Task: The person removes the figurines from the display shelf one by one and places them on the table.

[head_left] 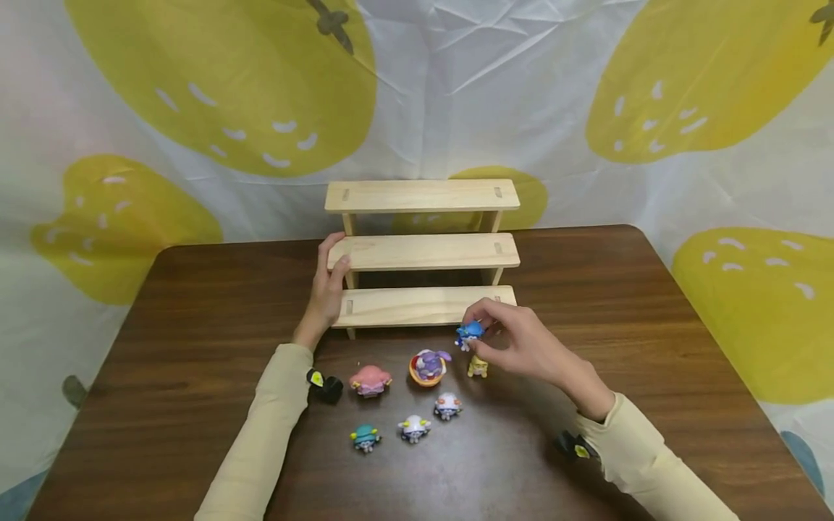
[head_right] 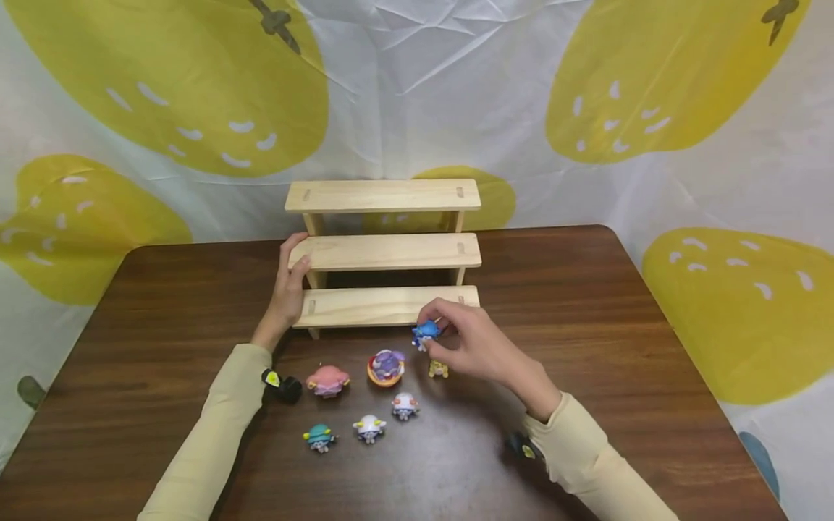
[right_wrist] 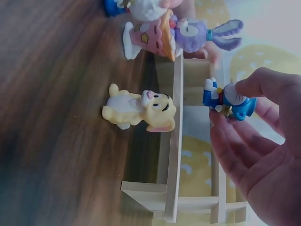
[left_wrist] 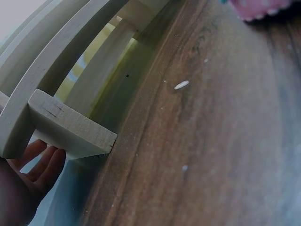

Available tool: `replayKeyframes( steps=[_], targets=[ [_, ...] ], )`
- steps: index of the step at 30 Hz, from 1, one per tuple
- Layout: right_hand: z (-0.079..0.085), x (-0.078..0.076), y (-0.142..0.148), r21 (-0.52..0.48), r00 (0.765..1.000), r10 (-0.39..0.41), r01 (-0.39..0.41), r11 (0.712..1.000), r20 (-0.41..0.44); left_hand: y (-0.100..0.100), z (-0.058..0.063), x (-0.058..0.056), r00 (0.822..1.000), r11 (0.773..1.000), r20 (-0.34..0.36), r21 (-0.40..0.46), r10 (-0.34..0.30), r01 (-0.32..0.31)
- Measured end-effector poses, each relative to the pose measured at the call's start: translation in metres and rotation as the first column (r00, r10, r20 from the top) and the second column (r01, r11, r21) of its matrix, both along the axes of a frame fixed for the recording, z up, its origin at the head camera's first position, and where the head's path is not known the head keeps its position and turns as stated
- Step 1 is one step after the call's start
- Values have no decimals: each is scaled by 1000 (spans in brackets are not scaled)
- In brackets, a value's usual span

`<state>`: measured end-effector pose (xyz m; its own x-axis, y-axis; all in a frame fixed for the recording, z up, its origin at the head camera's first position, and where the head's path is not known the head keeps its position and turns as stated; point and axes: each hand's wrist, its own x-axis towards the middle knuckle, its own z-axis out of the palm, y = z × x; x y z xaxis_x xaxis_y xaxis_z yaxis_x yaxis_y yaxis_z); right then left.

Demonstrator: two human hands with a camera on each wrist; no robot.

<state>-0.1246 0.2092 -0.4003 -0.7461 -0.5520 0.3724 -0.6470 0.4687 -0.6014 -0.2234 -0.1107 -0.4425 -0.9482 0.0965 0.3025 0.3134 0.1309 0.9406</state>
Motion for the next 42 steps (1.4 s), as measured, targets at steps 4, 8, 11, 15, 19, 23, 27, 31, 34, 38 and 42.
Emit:
replayKeyframes(
  steps=[4, 8, 11, 15, 19, 23, 27, 31, 34, 38, 42],
  targets=[
    [-1, 10, 4, 13, 1000, 9, -9, 1000, -14, -1, 2, 0, 1000, 1000, -7, 11, -3, 3],
    [0, 20, 6, 31, 1000, 4, -4, 1000, 12, -1, 3, 0, 1000, 1000, -21, 16, -3, 3],
    [2, 28, 8, 47, 999, -10, 8, 999, 37, -2, 3, -1, 1000, 1000, -23, 7, 2, -2],
    [4, 38, 12, 82, 998, -25, 21, 996, 58, -3, 2, -3, 1000, 1000, -15, 2, -2, 2],
    [6, 47, 16, 111, 996, -30, 20, 994, 87, -3, 2, -3, 1000, 1000, -10, 2, -8, 8],
    [5, 55, 16, 116, 992, -20, 5, 993, 122, -3, 2, -2, 1000, 1000, -11, 8, -12, 12],
    [3, 62, 15, 103, 991, 14, -28, 994, 130, -3, 3, -1, 1000, 1000, -23, 6, -8, 8],
    [1, 67, 14, 92, 984, 55, -71, 993, 168, -3, 4, -1, 999, 1000, -36, 6, 1, -1],
    [-1, 69, 13, 97, 975, 73, -96, 991, 209, -3, 3, -1, 999, 1000, -38, 8, 2, -2],
    [-6, 70, 11, 107, 968, 85, -113, 988, 235, -3, 3, -1, 999, 1000, -37, -1, 1, -1],
    [-12, 72, 10, 122, 967, 86, -118, 986, 239, -3, 3, -1, 1000, 1000, -31, -10, -1, 1]
  ],
)
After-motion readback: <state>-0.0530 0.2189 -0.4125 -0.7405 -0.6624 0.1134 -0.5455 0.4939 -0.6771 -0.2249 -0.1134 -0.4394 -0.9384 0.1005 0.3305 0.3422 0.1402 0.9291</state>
